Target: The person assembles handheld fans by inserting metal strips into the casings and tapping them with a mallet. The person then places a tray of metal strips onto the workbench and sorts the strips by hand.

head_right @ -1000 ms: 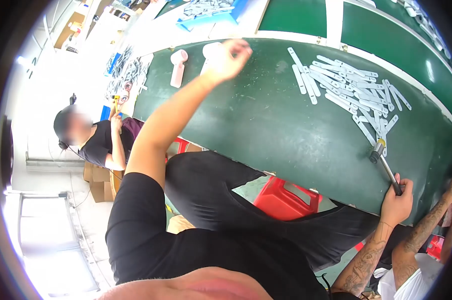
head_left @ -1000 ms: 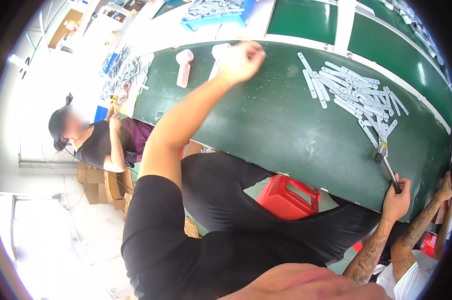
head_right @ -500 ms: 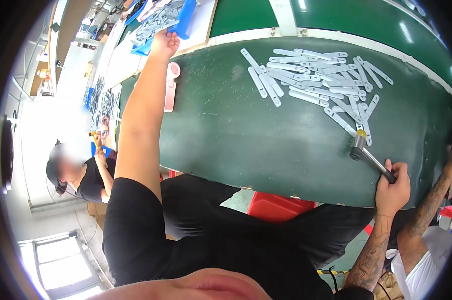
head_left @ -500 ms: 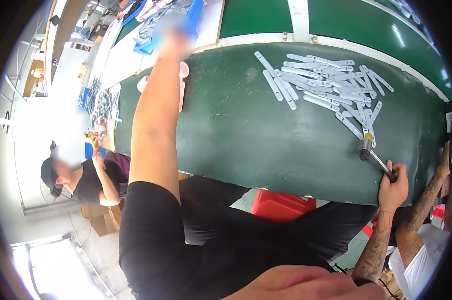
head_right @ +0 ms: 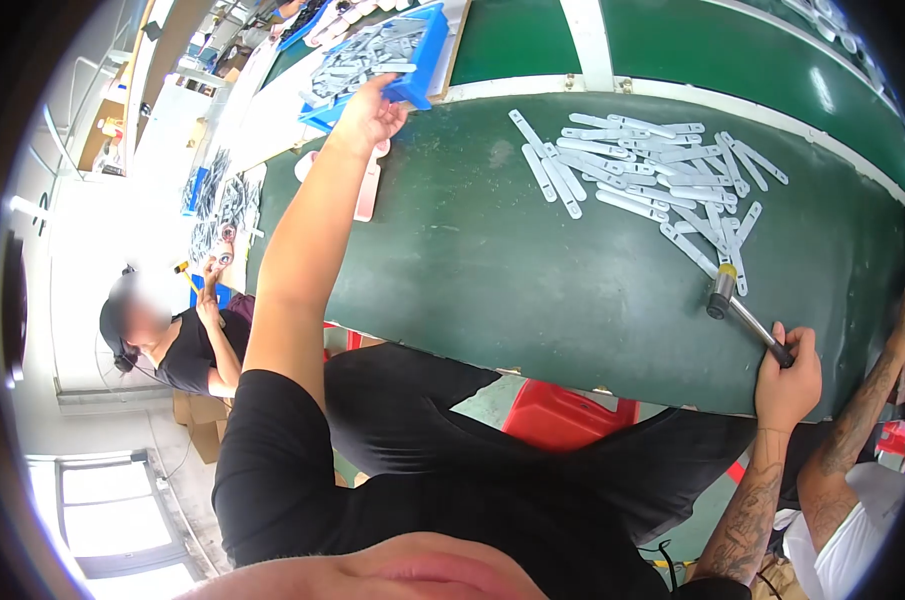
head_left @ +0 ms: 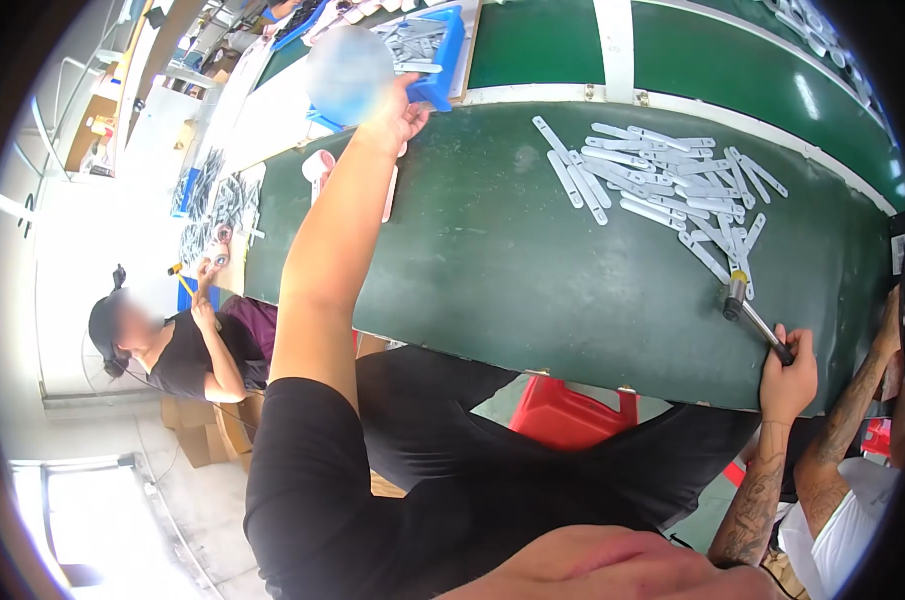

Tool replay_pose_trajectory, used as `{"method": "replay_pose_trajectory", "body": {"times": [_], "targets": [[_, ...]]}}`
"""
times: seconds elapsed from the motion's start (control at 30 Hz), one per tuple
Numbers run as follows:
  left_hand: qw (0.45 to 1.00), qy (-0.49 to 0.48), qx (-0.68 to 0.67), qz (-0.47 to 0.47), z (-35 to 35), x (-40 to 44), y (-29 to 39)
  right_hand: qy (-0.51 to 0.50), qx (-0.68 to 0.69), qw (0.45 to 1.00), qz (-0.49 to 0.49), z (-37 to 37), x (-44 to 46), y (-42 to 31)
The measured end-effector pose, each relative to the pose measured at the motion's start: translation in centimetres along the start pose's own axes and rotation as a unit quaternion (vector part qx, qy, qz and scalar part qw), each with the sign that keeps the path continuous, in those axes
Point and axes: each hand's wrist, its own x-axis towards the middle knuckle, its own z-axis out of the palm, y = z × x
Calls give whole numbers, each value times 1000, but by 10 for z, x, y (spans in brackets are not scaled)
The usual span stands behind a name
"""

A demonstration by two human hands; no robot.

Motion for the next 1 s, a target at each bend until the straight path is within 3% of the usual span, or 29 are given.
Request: {"method": "replay_pose_trajectory", "body": {"times": [0.1, 0.2, 0.27, 0.37, 0.73, 0.77, 1.0], "targets": [[999, 34, 26, -1, 5, -21, 0, 0, -3, 1000, -1, -1, 1, 0], [1000, 14, 13, 5, -3, -20, 1, 0, -6, 1000, -1, -1, 0, 0], [998, -58, 38, 3, -12, -15, 3, 2, -7, 1000, -2, -1, 0, 1], [996, -65, 49, 33, -18, -16, -5, -3, -5, 1000, -2, 1, -1, 4], [979, -114, -154, 61, 23, -63, -10, -3, -13, 1000, -5, 0, 0, 3], [985, -70, -151, 47, 35, -75, -8, -6, -11, 1000, -4, 1, 0, 3], [978, -88, -177, 66, 90, -101, -32, -8, -6, 1000, 6, -1, 0, 1]]}}
